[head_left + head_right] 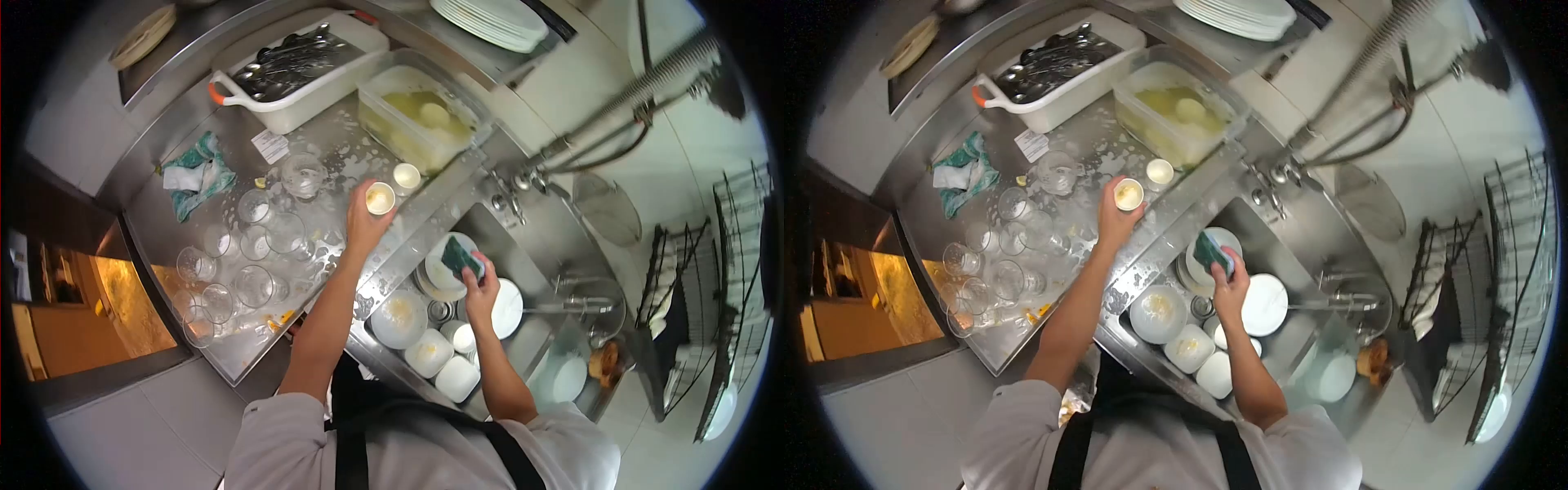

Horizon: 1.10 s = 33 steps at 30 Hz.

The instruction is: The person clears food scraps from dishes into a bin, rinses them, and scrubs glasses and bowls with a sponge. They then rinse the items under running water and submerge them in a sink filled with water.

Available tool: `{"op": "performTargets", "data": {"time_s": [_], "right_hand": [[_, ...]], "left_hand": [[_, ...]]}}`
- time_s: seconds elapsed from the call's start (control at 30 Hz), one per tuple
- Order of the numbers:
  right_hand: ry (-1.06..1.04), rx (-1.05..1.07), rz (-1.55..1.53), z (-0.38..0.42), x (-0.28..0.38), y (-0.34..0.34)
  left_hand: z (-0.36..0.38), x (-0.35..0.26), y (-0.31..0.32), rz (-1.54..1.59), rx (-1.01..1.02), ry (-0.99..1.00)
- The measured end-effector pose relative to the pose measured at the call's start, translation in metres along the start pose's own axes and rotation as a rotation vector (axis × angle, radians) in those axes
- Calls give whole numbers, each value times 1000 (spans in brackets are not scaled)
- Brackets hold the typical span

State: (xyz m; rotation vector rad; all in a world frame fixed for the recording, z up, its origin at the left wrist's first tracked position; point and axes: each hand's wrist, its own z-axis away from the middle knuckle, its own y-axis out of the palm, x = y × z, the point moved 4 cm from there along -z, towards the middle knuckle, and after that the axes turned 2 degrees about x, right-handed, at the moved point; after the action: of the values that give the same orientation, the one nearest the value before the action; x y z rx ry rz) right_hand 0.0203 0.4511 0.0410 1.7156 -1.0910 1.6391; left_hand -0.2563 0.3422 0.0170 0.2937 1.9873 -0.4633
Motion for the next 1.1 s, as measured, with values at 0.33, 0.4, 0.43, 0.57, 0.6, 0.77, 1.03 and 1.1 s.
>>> {"op": "performTargets", "data": {"time_s": [0.33, 0.4, 0.43, 0.57, 0.6, 0.77, 1.03, 1.1], "right_hand": [[413, -234, -70, 223, -58, -147], [500, -287, -163, 240, -45, -168], [534, -308, -205, 251, -45, -179], [471, -423, -246, 272, -46, -230], [440, -464, -243, 271, -44, -241], [134, -604, -116, 213, -19, -282], [269, -178, -291, 144, -30, -215], [291, 59, -215, 140, -40, -169]], "left_hand": [[178, -96, 120, 359, 230, -261], [226, -35, 167, 760, 360, -661], [251, 14, 193, 1127, 394, -1038], [308, 28, 251, 1012, 647, -1578], [324, 16, 261, 931, 785, -1515], [363, -124, 271, 895, 1186, -1285], [318, -102, 178, 1071, 926, -1341], [308, -93, 164, 1073, 785, -1318]]}}
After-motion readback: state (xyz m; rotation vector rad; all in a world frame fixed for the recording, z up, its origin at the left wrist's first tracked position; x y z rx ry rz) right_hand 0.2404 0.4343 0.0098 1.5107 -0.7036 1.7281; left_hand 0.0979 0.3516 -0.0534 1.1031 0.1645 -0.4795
